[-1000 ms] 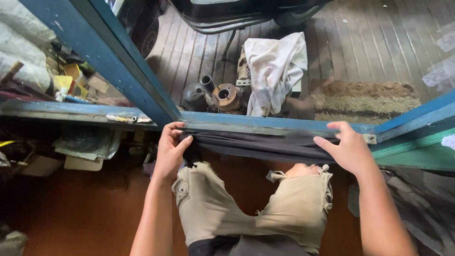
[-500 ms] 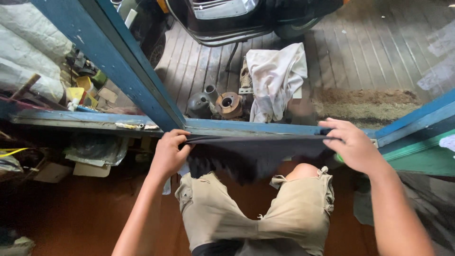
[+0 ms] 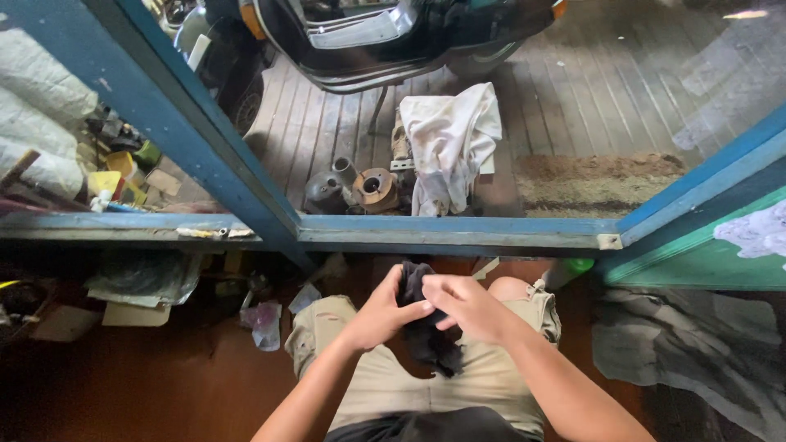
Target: Clean the glass window pane using a cloth
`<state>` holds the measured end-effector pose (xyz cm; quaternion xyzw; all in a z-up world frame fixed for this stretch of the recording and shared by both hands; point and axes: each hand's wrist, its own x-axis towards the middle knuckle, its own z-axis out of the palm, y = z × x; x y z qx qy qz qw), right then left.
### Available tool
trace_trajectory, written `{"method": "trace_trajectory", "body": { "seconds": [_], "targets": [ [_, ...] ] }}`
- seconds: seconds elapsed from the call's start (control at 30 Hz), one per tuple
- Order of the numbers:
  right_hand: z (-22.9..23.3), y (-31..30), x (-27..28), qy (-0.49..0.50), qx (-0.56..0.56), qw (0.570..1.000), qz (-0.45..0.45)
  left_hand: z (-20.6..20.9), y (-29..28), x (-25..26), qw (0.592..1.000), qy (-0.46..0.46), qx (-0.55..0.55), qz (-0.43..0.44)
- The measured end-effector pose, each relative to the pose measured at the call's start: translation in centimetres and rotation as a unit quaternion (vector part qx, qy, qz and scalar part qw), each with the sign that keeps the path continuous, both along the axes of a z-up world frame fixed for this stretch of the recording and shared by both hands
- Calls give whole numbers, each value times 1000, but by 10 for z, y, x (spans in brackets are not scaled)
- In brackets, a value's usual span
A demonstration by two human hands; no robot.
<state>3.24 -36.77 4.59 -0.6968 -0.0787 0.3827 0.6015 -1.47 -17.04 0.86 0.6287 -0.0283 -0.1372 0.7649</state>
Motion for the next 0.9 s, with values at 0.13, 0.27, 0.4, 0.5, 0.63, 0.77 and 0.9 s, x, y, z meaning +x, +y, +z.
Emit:
{"method": "trace_trajectory", "body": {
  "seconds": [0.13, 0.27, 0.4, 0.5, 0.63, 0.77, 0.9],
  "targets": [
    [-45, -27, 12, -108, 17, 986, 126, -28, 17, 0, 995, -33, 85, 34],
    [-25, -37, 14, -207, -27, 977, 49, -20, 27, 0, 999, 10, -43, 16],
    [-69, -20, -1, -225, 183, 955, 54, -4, 16, 4, 992, -5, -123, -41],
    [-126, -9, -3, -117, 135, 979, -99, -12, 27, 22, 994, -74, -77, -23],
    [-114, -29, 37, 11, 285, 912, -296, -12, 73, 40, 988, -99, 32, 112],
    [-31, -46, 72, -331, 228, 815, -417, 53, 140, 46, 756, -293, 376, 448],
    [77, -20, 86, -779, -183, 523, -292, 95, 204, 73, 553, -390, 485, 554]
  ]
}}
